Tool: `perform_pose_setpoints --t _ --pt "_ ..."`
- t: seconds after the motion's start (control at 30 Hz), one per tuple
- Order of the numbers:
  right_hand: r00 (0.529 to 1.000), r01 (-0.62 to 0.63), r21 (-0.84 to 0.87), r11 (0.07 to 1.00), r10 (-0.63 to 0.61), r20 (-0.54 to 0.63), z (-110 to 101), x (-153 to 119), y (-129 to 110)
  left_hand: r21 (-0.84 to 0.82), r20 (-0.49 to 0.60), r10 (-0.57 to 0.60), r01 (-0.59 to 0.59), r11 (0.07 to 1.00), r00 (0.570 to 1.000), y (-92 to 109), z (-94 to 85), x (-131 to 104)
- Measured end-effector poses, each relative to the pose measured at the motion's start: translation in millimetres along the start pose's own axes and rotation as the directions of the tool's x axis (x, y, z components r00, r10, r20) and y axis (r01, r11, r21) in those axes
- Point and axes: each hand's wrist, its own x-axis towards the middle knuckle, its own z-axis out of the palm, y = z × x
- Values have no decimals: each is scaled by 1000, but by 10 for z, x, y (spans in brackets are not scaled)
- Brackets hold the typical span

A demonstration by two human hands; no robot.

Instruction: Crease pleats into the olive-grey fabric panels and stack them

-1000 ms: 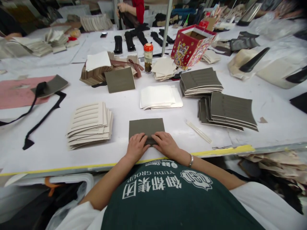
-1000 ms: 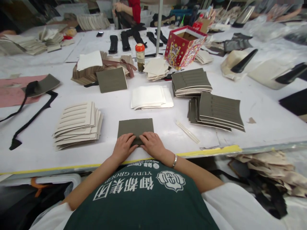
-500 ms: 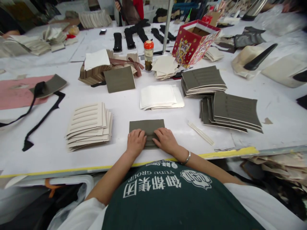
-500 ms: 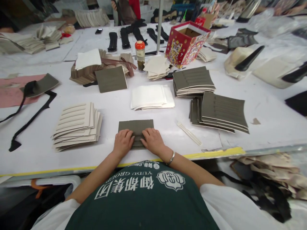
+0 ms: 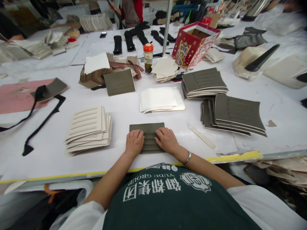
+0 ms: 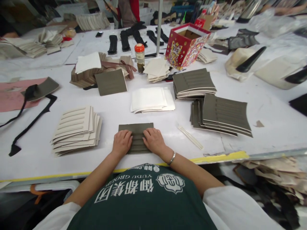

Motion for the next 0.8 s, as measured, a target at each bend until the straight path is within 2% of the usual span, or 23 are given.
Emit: perform_pose_setpoints --t 0.07,0.13,0.2,0.37,0.43,0.5,0.63,0.7,0.8 --pt "997 79 46 996 -79 -17 64 39 -61 -49 -6 102 -102 994 995 98 71 42" --pt "996 90 61 994 -90 -14 107 70 -89 -40 6 117 -116 992 993 142 113 73" --pt "999 50 41 998 -50 -5 111 90 -66 8 16 77 -77 997 997 98 104 87" --pt "996 -85 -78 993 85 -2 20 123 106 163 17 -68 64 985 998 -203 -43 98" --pt "994 -110 -85 990 110 -10 1 144 137 173 -2 -115 113 978 993 -249 -75 117" --pt "997 -71 -42 997 70 -25 19 174 117 111 -29 -88 91 990 996 -207 -57 152" --pt "998 40 87 995 -35 -56 139 257 -5 -45 -51 74 -76 996 996 1 98 239" --pt "999 36 114 993 -32 -42 192 304 -52 -69 -37 87 -90 994 996 64 173 277" --pt "1000 -10 98 995 12 -28 202 363 -58 -58 -16 69 -70 996 998 47 204 314"
